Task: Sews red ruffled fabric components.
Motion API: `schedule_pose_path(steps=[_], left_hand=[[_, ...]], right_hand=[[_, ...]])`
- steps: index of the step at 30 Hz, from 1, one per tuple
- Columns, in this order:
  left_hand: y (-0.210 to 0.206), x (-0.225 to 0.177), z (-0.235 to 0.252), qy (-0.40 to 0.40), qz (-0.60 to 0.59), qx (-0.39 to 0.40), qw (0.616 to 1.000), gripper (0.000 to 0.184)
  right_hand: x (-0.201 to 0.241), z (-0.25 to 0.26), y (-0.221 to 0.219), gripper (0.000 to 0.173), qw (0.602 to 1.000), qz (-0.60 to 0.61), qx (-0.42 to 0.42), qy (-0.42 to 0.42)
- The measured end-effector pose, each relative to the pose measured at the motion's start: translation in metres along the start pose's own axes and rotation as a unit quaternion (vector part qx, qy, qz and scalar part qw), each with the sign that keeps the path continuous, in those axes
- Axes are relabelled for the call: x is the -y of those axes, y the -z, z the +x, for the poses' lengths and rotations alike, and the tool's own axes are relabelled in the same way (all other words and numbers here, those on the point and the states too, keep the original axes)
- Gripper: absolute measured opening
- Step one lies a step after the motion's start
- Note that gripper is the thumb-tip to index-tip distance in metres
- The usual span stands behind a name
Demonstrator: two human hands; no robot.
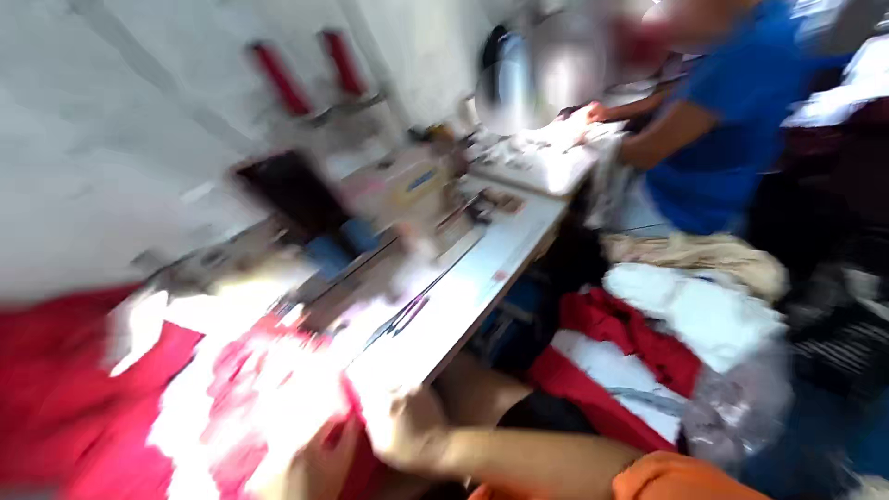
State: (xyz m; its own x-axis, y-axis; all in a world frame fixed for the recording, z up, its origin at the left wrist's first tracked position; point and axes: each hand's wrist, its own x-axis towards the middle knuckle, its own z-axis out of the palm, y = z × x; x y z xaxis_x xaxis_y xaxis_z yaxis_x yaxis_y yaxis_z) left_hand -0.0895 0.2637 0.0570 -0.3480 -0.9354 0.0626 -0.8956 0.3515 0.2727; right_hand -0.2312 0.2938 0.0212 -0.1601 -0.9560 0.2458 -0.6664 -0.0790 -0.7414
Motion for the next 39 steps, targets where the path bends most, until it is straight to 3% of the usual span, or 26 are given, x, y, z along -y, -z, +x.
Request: schedule_pose_path(steps=[5, 9, 10, 12, 15, 17, 19, 21, 26, 39], left_hand=[[-0.015, 0.016, 0.008, -0.049, 0.029, -0.124, 0.991, 0.016], [-0.029, 0.023, 0.009, -0.067, 0.015, -0.163, 0.984, 0.011], [-0.031, 0.024, 0.009, -0.069, 0.018, -0.172, 0.982, 0.011], [-0.033, 0.023, 0.011, -0.075, 0.023, -0.191, 0.979, 0.011], [-0.035, 0.018, 0.012, -0.080, 0.027, -0.192, 0.978, 0.011], [-0.038, 0.016, 0.014, -0.083, 0.032, -0.179, 0.980, 0.012], [-0.040, 0.014, 0.014, -0.079, 0.032, -0.162, 0.983, 0.014], [-0.041, 0.014, 0.014, -0.075, 0.029, -0.158, 0.984, 0.014], [-0.039, 0.010, 0.013, -0.066, 0.014, -0.150, 0.986, 0.017], [-0.034, -0.005, 0.014, -0.027, 0.006, -0.099, 0.995, 0.023]], right_hand=[[-0.008, -0.003, -0.007, 0.038, 0.995, -0.053, 0.085, -0.013], [-0.033, -0.020, -0.018, 0.016, 0.996, 0.063, -0.029, 0.054], [-0.037, -0.022, -0.015, 0.018, 0.996, 0.082, -0.022, 0.035], [-0.045, -0.023, -0.006, 0.026, 0.992, 0.095, 0.068, -0.055], [-0.056, -0.021, -0.011, 0.041, 0.945, 0.194, 0.214, -0.155], [-0.062, -0.024, -0.024, 0.039, 0.921, 0.297, 0.198, -0.155], [-0.064, -0.027, -0.033, 0.016, 0.909, 0.360, 0.154, -0.142], [-0.065, -0.026, -0.035, 0.005, 0.892, 0.402, 0.155, -0.139], [-0.057, -0.027, -0.027, 0.008, 0.852, 0.474, 0.181, -0.127], [-0.049, -0.024, -0.014, 0.002, 0.875, 0.449, 0.178, -0.044]])
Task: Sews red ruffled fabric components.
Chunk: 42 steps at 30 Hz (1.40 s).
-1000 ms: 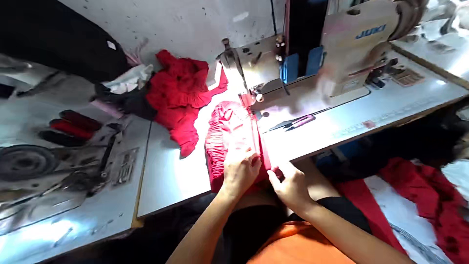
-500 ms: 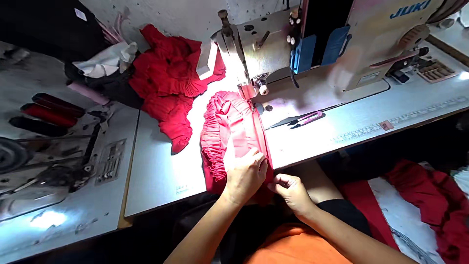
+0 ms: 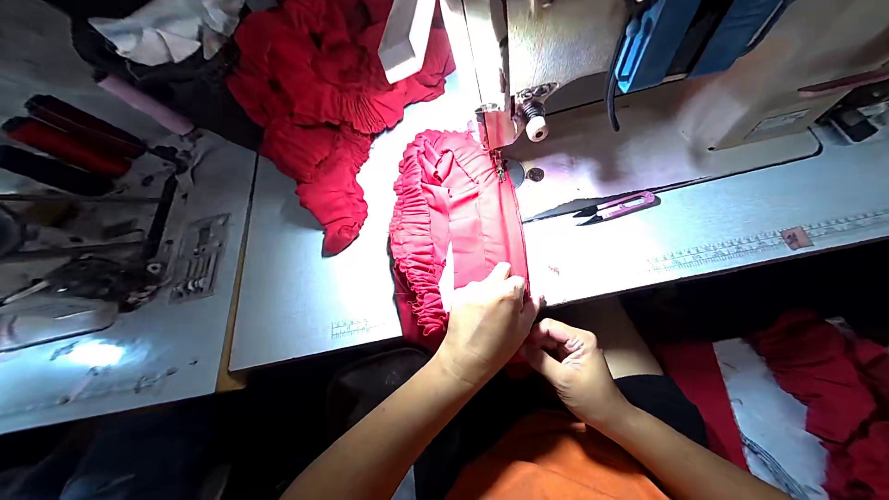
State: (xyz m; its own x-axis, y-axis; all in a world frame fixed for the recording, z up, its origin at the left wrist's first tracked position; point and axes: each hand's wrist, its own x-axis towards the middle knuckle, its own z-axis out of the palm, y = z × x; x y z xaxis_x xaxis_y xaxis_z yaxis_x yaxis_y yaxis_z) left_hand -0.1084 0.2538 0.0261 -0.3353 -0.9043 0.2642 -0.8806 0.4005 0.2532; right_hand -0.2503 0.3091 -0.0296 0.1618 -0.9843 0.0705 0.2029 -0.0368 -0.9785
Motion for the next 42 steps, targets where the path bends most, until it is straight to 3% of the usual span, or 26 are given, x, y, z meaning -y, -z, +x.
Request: schedule_pose_path(steps=[4, 7, 9, 12, 14, 19, 27, 36, 42], left_hand=[[0.002, 0.003, 0.006, 0.024, -0.018, -0.006, 1.000, 0.020], [0.005, 0.009, 0.010, 0.027, -0.038, -0.016, 0.999, 0.021], [0.010, 0.009, 0.012, 0.020, -0.048, -0.025, 0.998, 0.018], [0.017, 0.007, 0.014, -0.004, -0.048, -0.039, 0.998, 0.019], [0.019, 0.006, 0.016, -0.016, -0.050, -0.048, 0.997, 0.020], [0.023, 0.007, 0.014, -0.026, -0.046, -0.067, 0.996, 0.023], [0.011, 0.006, 0.008, -0.114, 0.042, -0.074, 0.990, 0.028], [0.007, 0.006, 0.008, -0.121, 0.029, -0.114, 0.986, 0.029], [0.005, 0.015, 0.004, -0.104, -0.023, -0.071, 0.992, 0.026]], right_hand=[[0.015, 0.007, 0.012, 0.008, 0.996, -0.019, 0.033, 0.078], [0.034, 0.044, 0.034, 0.019, 0.973, -0.151, 0.036, 0.171], [0.040, 0.089, 0.050, 0.016, 0.921, -0.311, 0.046, 0.231], [0.034, 0.160, 0.066, 0.039, 0.819, -0.470, 0.158, 0.290], [0.032, 0.193, 0.065, 0.049, 0.761, -0.503, 0.237, 0.335], [0.037, 0.196, 0.049, 0.037, 0.671, -0.497, 0.368, 0.409], [0.023, 0.139, 0.061, 0.030, 0.735, -0.432, 0.332, 0.403], [0.027, 0.133, 0.060, 0.029, 0.768, -0.402, 0.341, 0.364], [0.026, 0.127, 0.057, 0.028, 0.780, -0.406, 0.335, 0.339]])
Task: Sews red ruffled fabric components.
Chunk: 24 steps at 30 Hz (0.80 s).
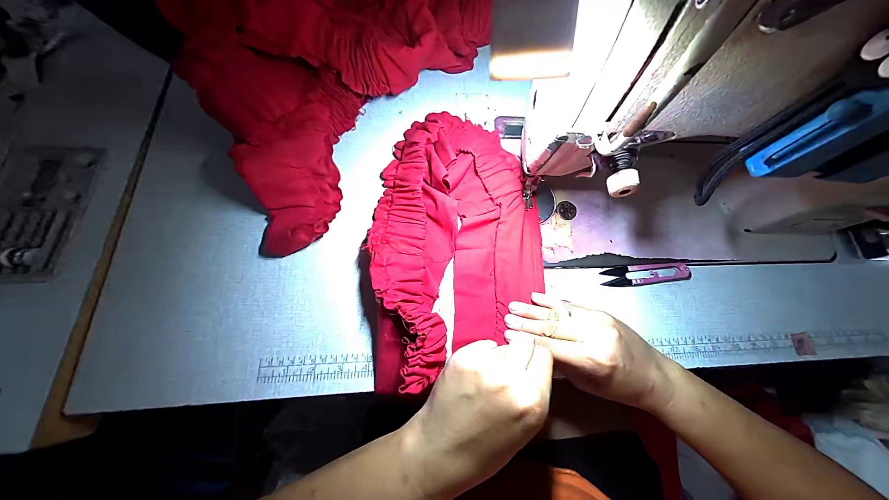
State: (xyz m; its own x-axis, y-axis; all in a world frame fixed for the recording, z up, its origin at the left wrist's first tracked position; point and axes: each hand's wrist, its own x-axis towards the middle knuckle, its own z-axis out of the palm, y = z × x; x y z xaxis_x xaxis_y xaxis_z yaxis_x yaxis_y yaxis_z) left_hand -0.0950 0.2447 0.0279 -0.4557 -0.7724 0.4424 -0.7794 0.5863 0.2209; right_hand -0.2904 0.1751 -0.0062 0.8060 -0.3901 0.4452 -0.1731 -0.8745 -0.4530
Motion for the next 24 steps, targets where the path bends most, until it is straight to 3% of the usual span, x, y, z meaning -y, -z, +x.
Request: schedule_pose_path(steps=[5, 10, 14, 18, 24], left_hand=[[0.027, 0.035, 0.022, 0.081, -0.157, 0.104, 0.979, 0.029], [0.023, 0.102, 0.093, 0.246, -0.093, 0.142, 0.954, 0.043], [-0.002, 0.119, 0.122, 0.369, -0.051, 0.167, 0.913, 0.053], [-0.022, 0.125, 0.126, 0.369, -0.005, 0.121, 0.921, 0.038], [-0.027, 0.115, 0.145, 0.372, 0.109, 0.169, 0.906, 0.038]], right_hand=[[0.009, -0.003, -0.003, 0.025, 1.000, -0.010, -0.022, -0.014], [0.012, -0.004, -0.009, 0.028, 0.999, -0.031, -0.022, -0.023], [0.015, -0.003, -0.011, 0.028, 0.998, -0.035, -0.029, -0.033], [0.018, -0.005, -0.011, 0.028, 0.998, -0.036, -0.026, -0.051], [0.018, -0.006, -0.012, 0.030, 0.997, -0.024, -0.031, -0.062]])
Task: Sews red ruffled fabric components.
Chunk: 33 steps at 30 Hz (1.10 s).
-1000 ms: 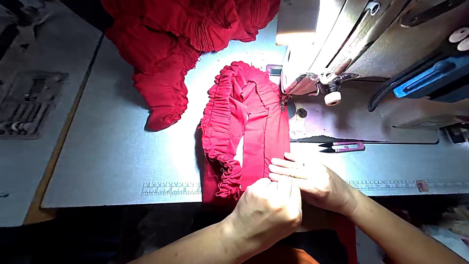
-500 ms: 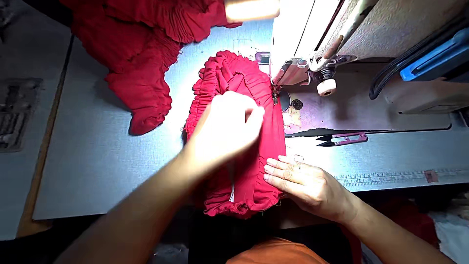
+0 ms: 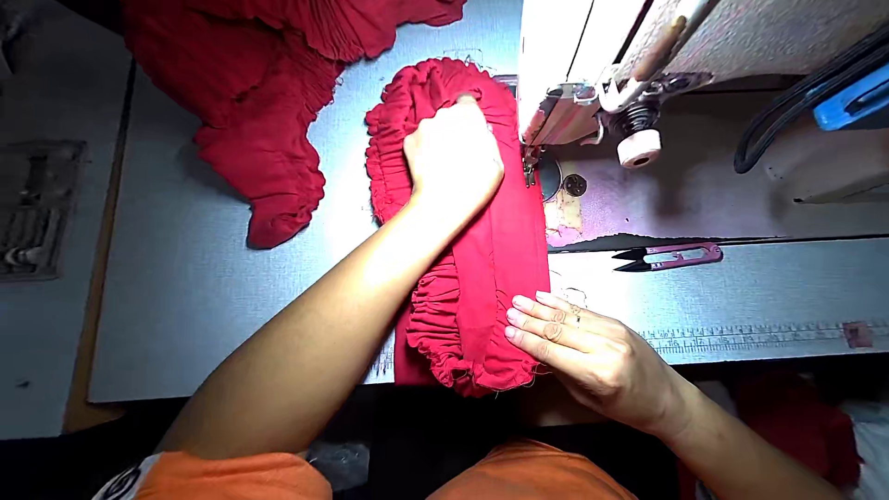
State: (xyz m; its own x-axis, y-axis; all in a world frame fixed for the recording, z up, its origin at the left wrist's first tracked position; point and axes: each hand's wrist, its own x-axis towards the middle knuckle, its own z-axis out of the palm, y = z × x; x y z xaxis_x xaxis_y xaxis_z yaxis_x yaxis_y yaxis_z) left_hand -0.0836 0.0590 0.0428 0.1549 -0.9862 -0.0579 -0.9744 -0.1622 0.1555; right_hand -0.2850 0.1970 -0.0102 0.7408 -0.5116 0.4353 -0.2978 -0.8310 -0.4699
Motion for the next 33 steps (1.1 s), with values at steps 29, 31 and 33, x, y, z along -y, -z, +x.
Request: schedule_pose_path(steps=[29, 31, 33], left_hand=[[0.011, -0.002, 0.072, -0.044, -0.015, 0.012, 0.999, 0.043], [0.012, -0.002, 0.073, -0.050, -0.018, 0.002, 0.999, 0.040], [0.011, -0.001, 0.072, -0.063, -0.020, -0.013, 0.998, 0.039]], right_hand=[[-0.041, 0.054, 0.008, 0.027, 0.994, 0.023, -0.072, -0.075], [-0.047, 0.060, 0.009, 0.027, 0.994, 0.019, -0.075, -0.081], [-0.051, 0.065, 0.009, 0.026, 0.993, 0.017, -0.080, -0.082]])
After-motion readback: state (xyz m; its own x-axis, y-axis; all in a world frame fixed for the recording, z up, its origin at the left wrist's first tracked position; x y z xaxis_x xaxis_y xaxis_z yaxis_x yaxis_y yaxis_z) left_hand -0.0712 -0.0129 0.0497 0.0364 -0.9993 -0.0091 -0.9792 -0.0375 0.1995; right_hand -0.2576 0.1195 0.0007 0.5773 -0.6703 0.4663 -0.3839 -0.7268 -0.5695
